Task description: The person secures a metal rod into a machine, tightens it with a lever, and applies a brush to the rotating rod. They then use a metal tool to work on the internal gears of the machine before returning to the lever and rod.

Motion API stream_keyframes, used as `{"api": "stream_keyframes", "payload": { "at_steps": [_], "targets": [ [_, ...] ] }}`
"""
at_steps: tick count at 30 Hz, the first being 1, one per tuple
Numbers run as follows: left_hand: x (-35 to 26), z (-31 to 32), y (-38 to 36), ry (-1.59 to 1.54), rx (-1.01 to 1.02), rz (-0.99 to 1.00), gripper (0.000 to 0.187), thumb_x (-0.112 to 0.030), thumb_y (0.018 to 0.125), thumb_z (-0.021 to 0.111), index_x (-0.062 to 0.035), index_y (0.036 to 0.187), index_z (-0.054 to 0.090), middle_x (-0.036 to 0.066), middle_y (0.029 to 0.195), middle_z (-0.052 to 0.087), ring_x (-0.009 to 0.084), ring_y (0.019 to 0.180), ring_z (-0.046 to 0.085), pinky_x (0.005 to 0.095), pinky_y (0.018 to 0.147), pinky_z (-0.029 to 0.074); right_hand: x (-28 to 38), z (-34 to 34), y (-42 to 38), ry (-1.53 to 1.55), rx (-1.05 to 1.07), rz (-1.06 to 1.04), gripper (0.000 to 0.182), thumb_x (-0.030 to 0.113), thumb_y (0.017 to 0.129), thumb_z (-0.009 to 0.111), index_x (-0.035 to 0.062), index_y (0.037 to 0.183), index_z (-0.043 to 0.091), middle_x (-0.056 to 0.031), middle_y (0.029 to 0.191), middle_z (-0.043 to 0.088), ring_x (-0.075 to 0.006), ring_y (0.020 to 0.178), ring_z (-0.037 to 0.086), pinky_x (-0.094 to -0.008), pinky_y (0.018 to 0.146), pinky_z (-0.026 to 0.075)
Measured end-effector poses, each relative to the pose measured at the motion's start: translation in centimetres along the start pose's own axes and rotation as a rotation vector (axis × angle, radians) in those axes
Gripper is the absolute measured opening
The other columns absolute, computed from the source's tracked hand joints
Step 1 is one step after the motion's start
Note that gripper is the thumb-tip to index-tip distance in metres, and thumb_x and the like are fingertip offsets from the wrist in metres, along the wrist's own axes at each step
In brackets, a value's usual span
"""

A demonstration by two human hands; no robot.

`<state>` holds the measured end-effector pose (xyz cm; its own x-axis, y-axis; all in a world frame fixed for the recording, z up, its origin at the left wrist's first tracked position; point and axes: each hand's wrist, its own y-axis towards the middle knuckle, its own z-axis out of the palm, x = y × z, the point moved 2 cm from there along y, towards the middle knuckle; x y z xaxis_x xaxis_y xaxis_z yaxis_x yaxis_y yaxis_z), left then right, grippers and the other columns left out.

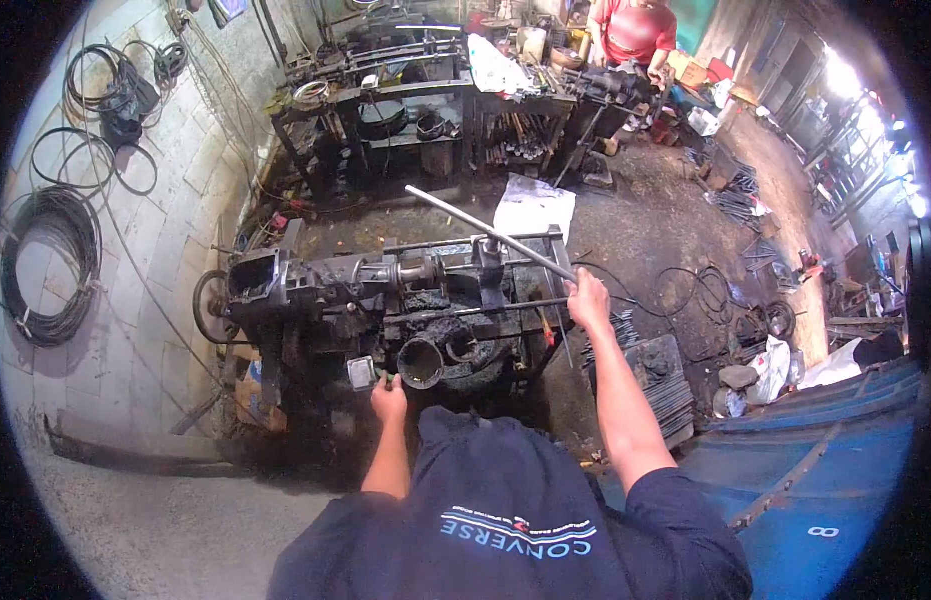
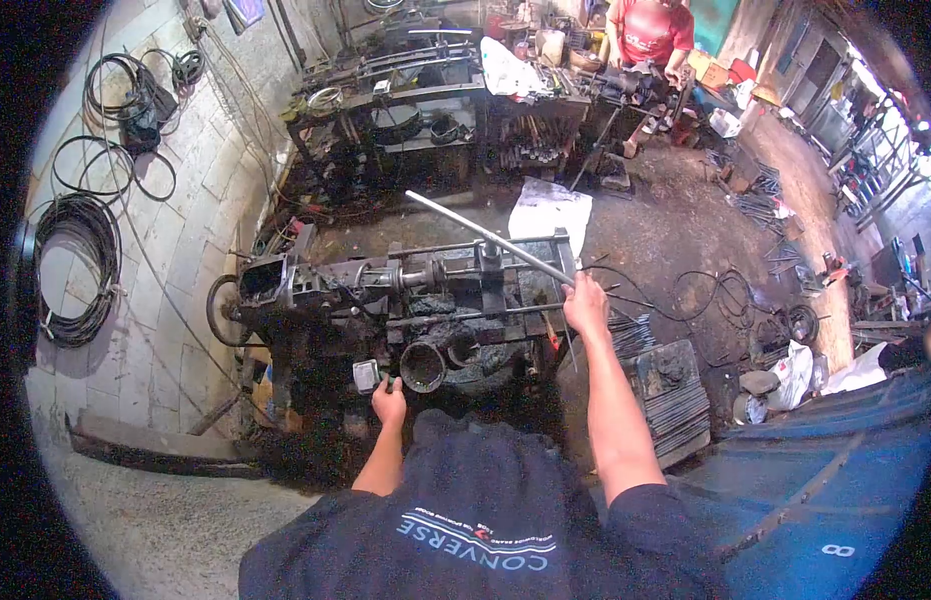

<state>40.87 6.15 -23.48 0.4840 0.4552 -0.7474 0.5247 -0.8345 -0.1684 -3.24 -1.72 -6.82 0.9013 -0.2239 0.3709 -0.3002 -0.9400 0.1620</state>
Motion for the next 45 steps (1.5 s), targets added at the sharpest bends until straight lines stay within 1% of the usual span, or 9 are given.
{"api": "stream_keyframes", "payload": {
  "at_steps": [5,8,10,13,16,21,25,35,45],
  "targets": [
    [0.3,0.3,0.1,0.011,0.01,-0.014,0.046,-0.03,0.083,0.072,-0.0015,0.119,0.066,0.022,0.1,0.07,0.0341,0.093,0.068,0.0409,0.082,0.051,-0.1,0.2,0.1,0.004,-0.015,0.011,0.028,0.021,0.091,0.06,-0.0004,0.109,0.056,-0.0214,0.103,0.063,-0.04,0.1,0.06,-0.0509,0.087,0.047],
    [0.7,0.1,0.4,0.015,0.016,0.038,0.047,-0.03,0.085,0.071,-0.0014,0.122,0.064,0.019,0.091,0.071,0.0295,0.084,0.067,0.0381,0.079,0.05,-0.1,0.1,-0.1,0.011,0.001,0.024,0.028,0.021,0.091,0.06,0.0005,0.11,0.056,-0.0212,0.104,0.064,-0.0399,0.101,0.06,-0.051,0.087,0.047],
    [0.1,0.0,0.2,-0.021,0.018,0.005,0.045,-0.027,0.083,0.072,-0.0001,0.119,0.066,0.023,0.101,0.07,0.0347,0.093,0.068,0.0405,0.084,0.051,-0.3,-0.2,0.2,0.018,0.017,0.034,0.028,0.021,0.091,0.06,0.001,0.11,0.056,-0.0211,0.104,0.064,-0.0398,0.101,0.06,-0.051,0.087,0.047],
    [-0.3,-0.3,-0.1,-0.024,0.021,-0.004,0.046,-0.026,0.084,0.072,0.0008,0.12,0.065,0.023,0.102,0.07,0.0344,0.093,0.068,0.04,0.085,0.05,-0.1,-0.2,-0.1,0.012,0.021,0.075,0.029,0.024,0.092,0.059,0.0032,0.113,0.057,-0.0204,0.109,0.064,-0.0401,0.103,0.061,-0.0501,0.087,0.048],
    [-1.1,-0.5,-0.4,-0.018,0.022,-0.009,0.046,-0.026,0.084,0.072,0.0014,0.12,0.065,0.023,0.104,0.07,0.0341,0.094,0.068,0.0397,0.086,0.05,0.0,0.1,-0.1,-0.027,-0.004,0.026,0.029,0.022,0.091,0.06,0.003,0.113,0.057,-0.0205,0.108,0.064,-0.0401,0.104,0.061,-0.0496,0.087,0.048],
    [-0.8,-0.6,0.0,-0.03,0.034,-0.02,0.046,-0.026,0.085,0.072,0.0016,0.121,0.064,0.023,0.106,0.069,0.0341,0.097,0.068,0.0392,0.087,0.05,-0.4,-0.1,0.1,0.029,0.024,0.078,0.029,0.019,0.09,0.062,0.0007,0.112,0.057,-0.0219,0.105,0.064,-0.0401,0.104,0.06,-0.0486,0.089,0.047],
    [-0.8,-0.4,0.1,0.001,0.037,-0.042,0.047,-0.027,0.084,0.072,0.0027,0.12,0.064,0.024,0.108,0.068,0.0348,0.099,0.067,0.0393,0.089,0.05,-0.5,0.4,-0.2,0.016,-0.043,0.015,0.027,0.021,0.09,0.062,-0.0011,0.104,0.056,-0.0213,0.1,0.064,-0.0396,0.098,0.061,-0.0495,0.086,0.047],
    [-0.2,-0.2,0.0,-0.02,0.042,-0.008,0.048,-0.028,0.085,0.071,0.0015,0.122,0.064,0.025,0.109,0.068,0.0351,0.101,0.066,0.0402,0.089,0.049,-0.6,-0.1,0.0,0.011,-0.011,0.033,0.028,0.022,0.091,0.061,-0.002,0.106,0.058,-0.0225,0.102,0.064,-0.0395,0.099,0.061,-0.0491,0.087,0.047],
    [-0.4,-0.1,0.3,-0.049,0.036,-0.018,0.048,-0.028,0.084,0.072,0.0018,0.121,0.064,0.022,0.103,0.07,0.0333,0.095,0.068,0.0398,0.086,0.05,-1.0,-0.2,0.1,0.008,-0.006,0.038,0.03,0.023,0.091,0.061,-0.0009,0.108,0.057,-0.0207,0.104,0.064,-0.0387,0.102,0.06,-0.0491,0.088,0.047]
  ]
}}
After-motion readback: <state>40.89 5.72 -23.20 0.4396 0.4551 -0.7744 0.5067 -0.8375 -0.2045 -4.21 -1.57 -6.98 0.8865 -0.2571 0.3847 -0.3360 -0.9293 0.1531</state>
